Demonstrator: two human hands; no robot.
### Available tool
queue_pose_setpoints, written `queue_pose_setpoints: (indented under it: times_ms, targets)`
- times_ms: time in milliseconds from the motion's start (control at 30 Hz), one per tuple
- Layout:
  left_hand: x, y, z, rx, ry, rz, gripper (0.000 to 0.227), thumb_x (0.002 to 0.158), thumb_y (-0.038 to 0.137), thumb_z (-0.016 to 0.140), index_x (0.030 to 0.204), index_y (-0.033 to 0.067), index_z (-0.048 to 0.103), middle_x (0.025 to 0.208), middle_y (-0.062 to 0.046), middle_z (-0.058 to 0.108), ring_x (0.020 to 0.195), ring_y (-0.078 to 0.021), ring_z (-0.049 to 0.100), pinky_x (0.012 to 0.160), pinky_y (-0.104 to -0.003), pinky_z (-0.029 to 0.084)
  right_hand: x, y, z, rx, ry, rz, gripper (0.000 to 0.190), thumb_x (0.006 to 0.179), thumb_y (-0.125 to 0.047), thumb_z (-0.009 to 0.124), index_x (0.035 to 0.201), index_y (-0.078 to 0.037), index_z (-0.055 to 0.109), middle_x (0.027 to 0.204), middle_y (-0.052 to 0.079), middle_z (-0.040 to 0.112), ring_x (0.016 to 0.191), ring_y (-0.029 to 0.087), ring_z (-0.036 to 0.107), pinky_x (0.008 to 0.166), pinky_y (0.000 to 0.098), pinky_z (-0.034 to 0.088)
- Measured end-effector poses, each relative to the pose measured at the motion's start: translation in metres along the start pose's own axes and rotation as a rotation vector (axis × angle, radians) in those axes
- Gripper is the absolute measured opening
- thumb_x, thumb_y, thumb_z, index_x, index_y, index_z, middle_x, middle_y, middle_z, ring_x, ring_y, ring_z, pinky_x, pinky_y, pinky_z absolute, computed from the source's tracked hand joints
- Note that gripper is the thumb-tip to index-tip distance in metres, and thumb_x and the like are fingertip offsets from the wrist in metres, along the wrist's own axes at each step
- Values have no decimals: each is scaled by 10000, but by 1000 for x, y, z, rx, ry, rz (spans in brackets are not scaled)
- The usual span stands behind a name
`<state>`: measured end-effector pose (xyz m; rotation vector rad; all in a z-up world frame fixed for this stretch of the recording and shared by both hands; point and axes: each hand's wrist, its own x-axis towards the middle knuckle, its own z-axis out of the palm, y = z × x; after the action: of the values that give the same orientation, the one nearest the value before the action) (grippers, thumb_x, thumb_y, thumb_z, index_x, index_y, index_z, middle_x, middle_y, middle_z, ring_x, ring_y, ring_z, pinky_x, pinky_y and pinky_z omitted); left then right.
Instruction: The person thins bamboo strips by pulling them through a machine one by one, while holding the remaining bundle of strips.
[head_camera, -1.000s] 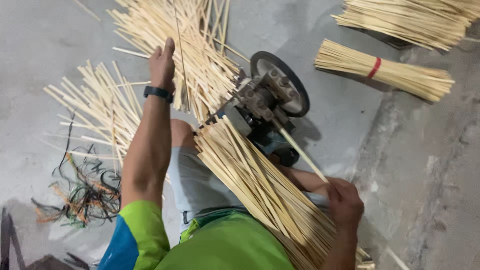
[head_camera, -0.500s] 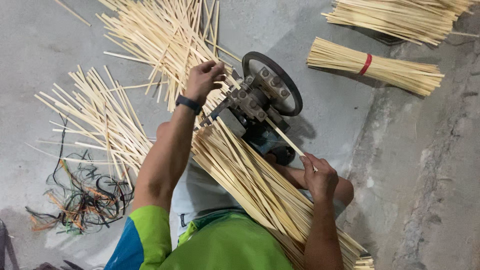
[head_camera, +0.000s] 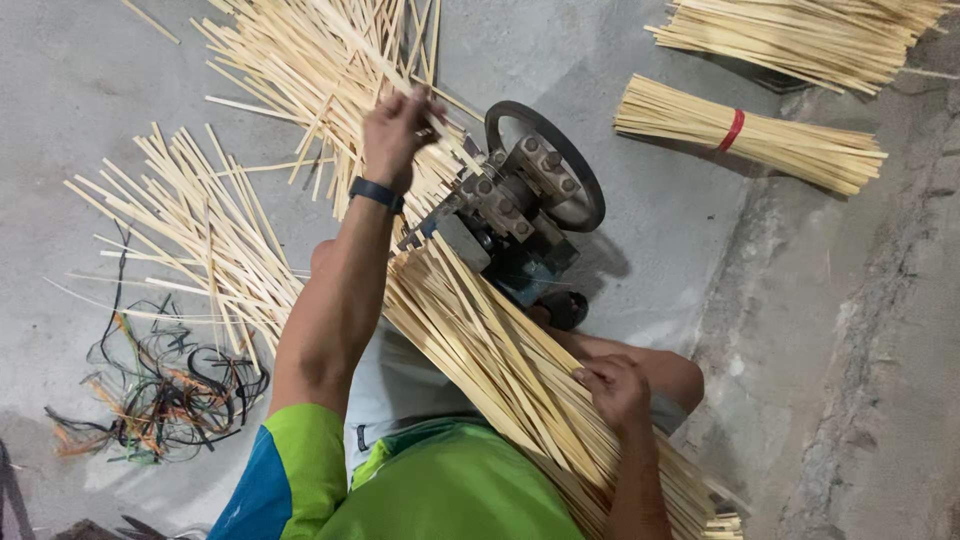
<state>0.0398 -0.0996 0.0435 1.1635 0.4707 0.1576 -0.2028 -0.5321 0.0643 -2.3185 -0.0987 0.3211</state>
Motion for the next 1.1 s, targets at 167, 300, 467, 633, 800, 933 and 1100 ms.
queue_pose_setpoints:
  times_ms: [167, 300, 467, 633, 800, 933, 1100]
  targets:
    - [1, 18, -25, -120, 88, 61, 236, 990, 289, 646, 1045, 69, 712, 756, -42, 717, 637, -115, 698, 541, -300, 616, -8, -9, -22, -129, -37, 136, 128, 867, -176, 776, 934, -75, 818, 933, 86, 805, 784, 180, 751, 727, 341, 599]
    - [-4, 17, -40, -143, 156, -5, 253, 1011, 314, 694, 1041, 65, 666, 658, 37, 539, 507, -70, 485, 417, -232, 358, -14, 15, -53, -23, -16, -11, 93, 840, -181, 797, 882, -98, 802, 880, 62, 801, 781, 162, 761, 733, 295, 635]
    - [-19, 12, -49, -58, 186, -92, 299, 974, 332, 722, 977, 33, 731, 609, -7, 553, 455, -72, 443, 412, -224, 305, -34, 37, -85, -86, 167, 381, 194, 884, -209, 832, 1055, -116, 822, 855, 98, 773, 766, 218, 696, 663, 347, 542]
    - [-31, 11, -45, -98, 121, -102, 380, 955, 358, 726, 871, -13, 725, 541, -30, 465, 410, -100, 413, 391, -241, 293, -28, 25, -77, -241, 295, 185, 201, 876, -269, 822, 1019, -129, 810, 912, 68, 769, 773, 184, 728, 694, 330, 559]
    - [-38, 18, -32, -8, 53, -207, 309, 878, 254, 827, 1003, -12, 731, 752, -37, 666, 496, -54, 459, 414, -213, 331, 3, -5, -52, -377, 424, -50, 165, 951, -316, 767, 999, -161, 795, 978, 69, 785, 892, 200, 739, 769, 333, 577]
    - [-35, 6, -17, 207, 43, -182, 391, 849, 289, 823, 1124, 24, 740, 828, -48, 746, 482, -37, 458, 421, -189, 390, 23, -27, -46, -423, 229, 282, 172, 933, -308, 762, 1061, -220, 836, 842, 85, 776, 739, 225, 727, 697, 372, 562]
    - [-29, -17, 0, 272, -43, -175, 347, 859, 265, 800, 1104, 20, 768, 853, -48, 794, 521, -46, 544, 433, -204, 404, 38, -33, -36, -340, 227, 227, 256, 912, -352, 783, 1067, -150, 812, 1013, 86, 781, 931, 218, 741, 824, 355, 549]
